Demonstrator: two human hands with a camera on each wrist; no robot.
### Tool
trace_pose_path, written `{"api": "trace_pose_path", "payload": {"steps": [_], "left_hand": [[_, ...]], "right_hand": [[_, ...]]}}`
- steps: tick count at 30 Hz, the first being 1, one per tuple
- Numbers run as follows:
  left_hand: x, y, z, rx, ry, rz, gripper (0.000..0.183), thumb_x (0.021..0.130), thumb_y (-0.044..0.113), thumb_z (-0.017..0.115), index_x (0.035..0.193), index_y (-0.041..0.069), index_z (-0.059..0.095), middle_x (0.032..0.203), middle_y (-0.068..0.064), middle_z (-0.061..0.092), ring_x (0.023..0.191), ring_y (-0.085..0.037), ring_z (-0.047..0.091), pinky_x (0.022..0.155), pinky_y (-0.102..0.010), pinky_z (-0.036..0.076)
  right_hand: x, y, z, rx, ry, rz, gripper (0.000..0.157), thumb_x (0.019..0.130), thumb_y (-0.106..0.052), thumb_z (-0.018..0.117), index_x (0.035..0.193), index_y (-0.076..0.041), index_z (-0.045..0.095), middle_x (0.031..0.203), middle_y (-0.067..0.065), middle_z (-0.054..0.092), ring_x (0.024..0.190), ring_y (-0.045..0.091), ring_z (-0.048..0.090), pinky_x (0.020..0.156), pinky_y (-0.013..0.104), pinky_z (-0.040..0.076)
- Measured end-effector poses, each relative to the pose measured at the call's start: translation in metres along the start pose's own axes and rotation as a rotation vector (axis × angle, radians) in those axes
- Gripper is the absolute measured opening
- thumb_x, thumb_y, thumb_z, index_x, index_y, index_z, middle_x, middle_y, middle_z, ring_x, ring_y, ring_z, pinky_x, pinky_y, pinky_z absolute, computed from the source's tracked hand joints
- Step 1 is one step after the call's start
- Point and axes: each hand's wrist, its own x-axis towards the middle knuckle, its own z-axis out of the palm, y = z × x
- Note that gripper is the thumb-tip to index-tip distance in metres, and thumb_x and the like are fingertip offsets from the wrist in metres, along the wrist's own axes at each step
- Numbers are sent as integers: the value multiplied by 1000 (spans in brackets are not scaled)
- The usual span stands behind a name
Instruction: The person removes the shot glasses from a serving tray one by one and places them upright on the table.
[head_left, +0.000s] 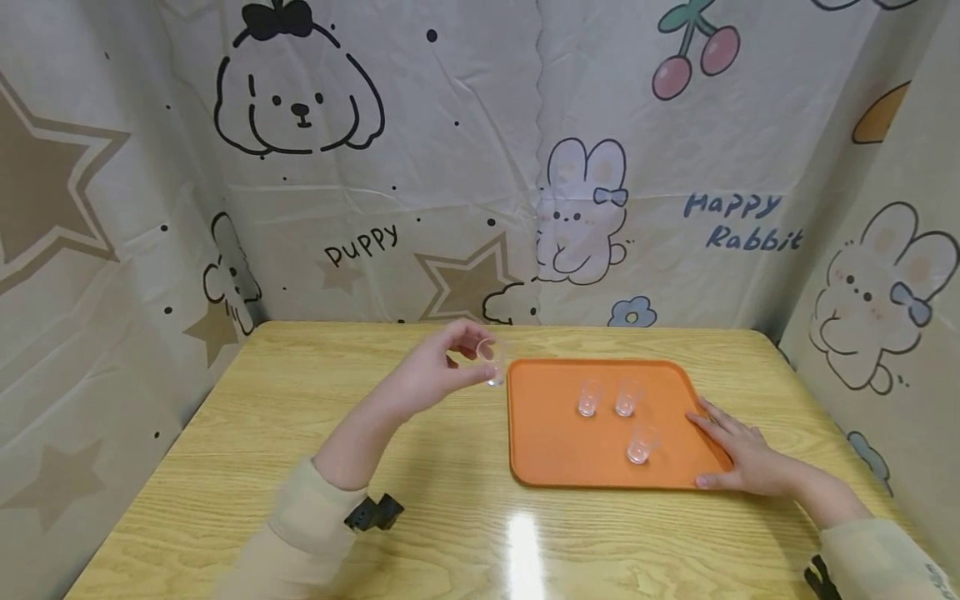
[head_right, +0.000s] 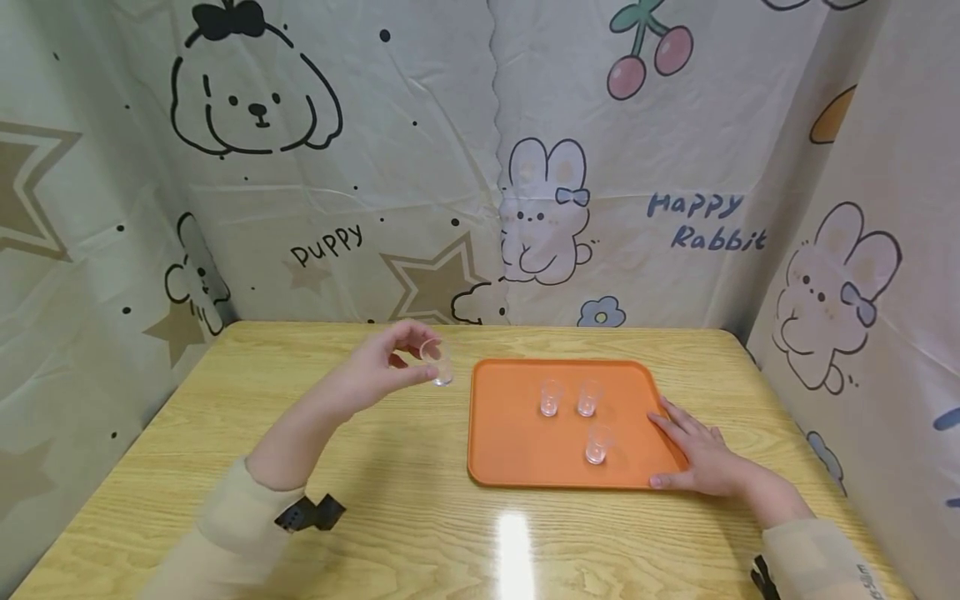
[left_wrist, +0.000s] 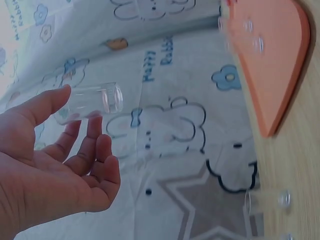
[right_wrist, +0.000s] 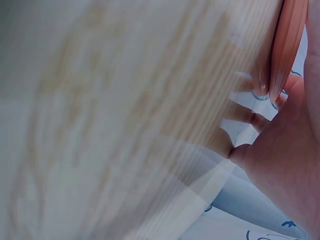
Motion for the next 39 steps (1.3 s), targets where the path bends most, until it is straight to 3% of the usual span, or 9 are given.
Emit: {"api": "trace_pose_path", "payload": {"steps": [9,16,21,26,31,39], "left_hand": [[-12,-23,-45,5,193,-30,42,79,34,65,116,20,51,106,1,55,100,-19,45,82,-34,39],[-12,-61,-69,1,382,-77,46,80,38,64,117,16,49,110,-2,52,99,-19,46,79,-33,39],[-10,-89,-76,-37,458,-163,48,81,36,63,119,12,47,113,-4,49,102,-19,43,79,-31,39],[-3,-121,-76,-14,484,-205,45,82,31,63,118,10,48,112,-8,51,101,-22,44,79,-31,39],[3,-154,-71,31,453,-231,42,84,23,61,119,6,47,112,-13,52,99,-26,44,81,-33,38],[11,-182,-61,34,412,-333,41,84,19,62,120,5,46,115,-15,50,103,-28,42,87,-38,37]], "right_hand": [[-1,0,-1,7,-9,-2,86,71,-40,71,137,-6,29,147,17,6,122,51,21,80,74,14],[-2,-2,-1,6,-11,4,86,71,-40,71,137,-5,28,147,17,5,123,51,21,80,73,15],[-2,-3,-2,6,-4,1,86,70,-40,71,137,-4,29,146,18,6,122,51,22,79,73,15],[-1,-3,-2,4,-8,13,87,71,-40,71,137,-4,29,147,18,5,122,52,22,80,72,15],[0,0,0,6,-8,25,87,71,-42,71,138,-6,28,147,16,4,123,51,21,81,73,14],[0,0,0,-8,-3,6,86,71,-41,71,137,-4,29,147,18,6,122,51,22,81,71,16]]}}
